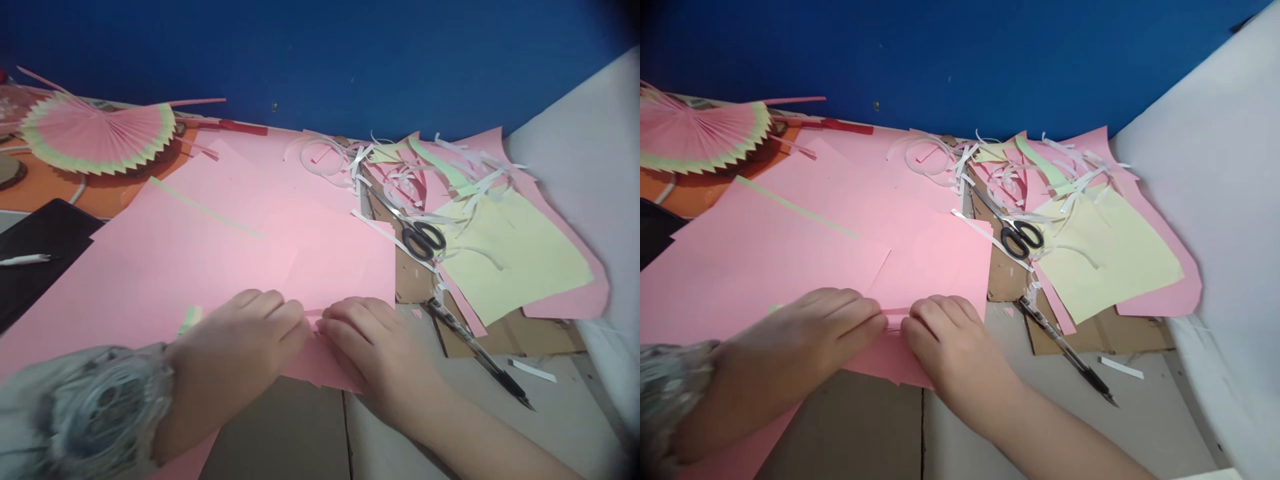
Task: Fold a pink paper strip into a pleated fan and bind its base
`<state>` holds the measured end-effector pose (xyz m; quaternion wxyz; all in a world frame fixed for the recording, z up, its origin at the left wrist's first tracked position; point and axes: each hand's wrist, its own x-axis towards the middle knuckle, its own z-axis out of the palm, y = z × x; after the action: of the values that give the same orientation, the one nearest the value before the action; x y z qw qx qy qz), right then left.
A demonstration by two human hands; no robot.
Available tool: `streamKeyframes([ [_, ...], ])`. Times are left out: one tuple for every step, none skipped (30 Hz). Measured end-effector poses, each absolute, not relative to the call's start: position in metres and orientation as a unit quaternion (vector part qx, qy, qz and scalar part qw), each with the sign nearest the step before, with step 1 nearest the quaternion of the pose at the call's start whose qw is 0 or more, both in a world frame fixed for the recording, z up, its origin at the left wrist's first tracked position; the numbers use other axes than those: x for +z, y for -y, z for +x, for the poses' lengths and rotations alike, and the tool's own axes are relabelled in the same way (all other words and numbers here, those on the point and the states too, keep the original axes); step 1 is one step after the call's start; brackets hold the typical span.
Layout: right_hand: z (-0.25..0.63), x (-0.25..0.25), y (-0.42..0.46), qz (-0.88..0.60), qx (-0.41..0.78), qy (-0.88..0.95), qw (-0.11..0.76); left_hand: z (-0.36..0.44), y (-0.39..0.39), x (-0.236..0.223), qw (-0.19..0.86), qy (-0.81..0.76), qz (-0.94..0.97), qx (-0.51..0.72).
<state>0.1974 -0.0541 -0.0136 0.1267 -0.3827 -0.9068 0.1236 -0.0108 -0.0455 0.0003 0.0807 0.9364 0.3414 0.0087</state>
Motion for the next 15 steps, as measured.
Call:
streamKeyframes([
  [0.197, -0.014, 0.055, -0.386, 0.132, 0.904, 0.126, -0.004, 0.043, 0.0, 0.074, -0.342, 0.937, 0.011],
  [0.197, -0.013, 0.055, -0.388, 0.14, 0.902, 0.125, 0.0, 0.041, 0.001, 0.064, -0.336, 0.94, 0.011],
  [0.196, -0.013, 0.054, -0.393, 0.148, 0.899, 0.123, 0.002, 0.04, 0.001, 0.051, -0.341, 0.939, 0.001],
  [0.196, -0.013, 0.054, -0.4, 0.155, 0.895, 0.121, 0.002, 0.04, 0.001, 0.036, -0.341, 0.939, -0.011],
  [0.196, -0.012, 0.053, -0.41, 0.166, 0.888, 0.123, 0.0, 0.041, 0.001, 0.021, -0.339, 0.94, -0.034],
  [0.196, -0.012, 0.051, -0.421, 0.181, 0.88, 0.126, -0.004, 0.042, 0.002, -0.002, -0.327, 0.944, -0.056],
  [0.196, -0.011, 0.05, -0.431, 0.198, 0.871, 0.132, -0.009, 0.043, 0.002, -0.028, -0.304, 0.949, -0.081],
  [0.196, -0.011, 0.049, -0.437, 0.215, 0.862, 0.139, -0.014, 0.045, 0.003, -0.053, -0.298, 0.946, -0.117],
  [0.196, -0.01, 0.048, -0.44, 0.23, 0.856, 0.145, -0.02, 0.047, 0.003, -0.072, -0.288, 0.945, -0.139],
  [0.196, -0.01, 0.048, -0.441, 0.242, 0.852, 0.147, -0.026, 0.049, 0.003, -0.079, -0.292, 0.94, -0.156],
  [0.196, -0.01, 0.047, -0.441, 0.249, 0.849, 0.149, -0.032, 0.051, 0.002, -0.078, -0.307, 0.935, -0.161],
  [0.197, -0.01, 0.047, -0.44, 0.254, 0.848, 0.15, -0.038, 0.053, 0.001, -0.07, -0.321, 0.933, -0.147],
  [0.197, -0.011, 0.047, -0.44, 0.257, 0.847, 0.153, -0.044, 0.055, -0.001, -0.063, -0.327, 0.936, -0.118],
  [0.198, -0.011, 0.047, -0.438, 0.26, 0.846, 0.157, -0.049, 0.056, -0.002, -0.041, -0.346, 0.933, -0.094],
  [0.199, -0.012, 0.048, -0.436, 0.263, 0.846, 0.161, -0.054, 0.056, -0.004, -0.011, -0.379, 0.922, -0.072],
])
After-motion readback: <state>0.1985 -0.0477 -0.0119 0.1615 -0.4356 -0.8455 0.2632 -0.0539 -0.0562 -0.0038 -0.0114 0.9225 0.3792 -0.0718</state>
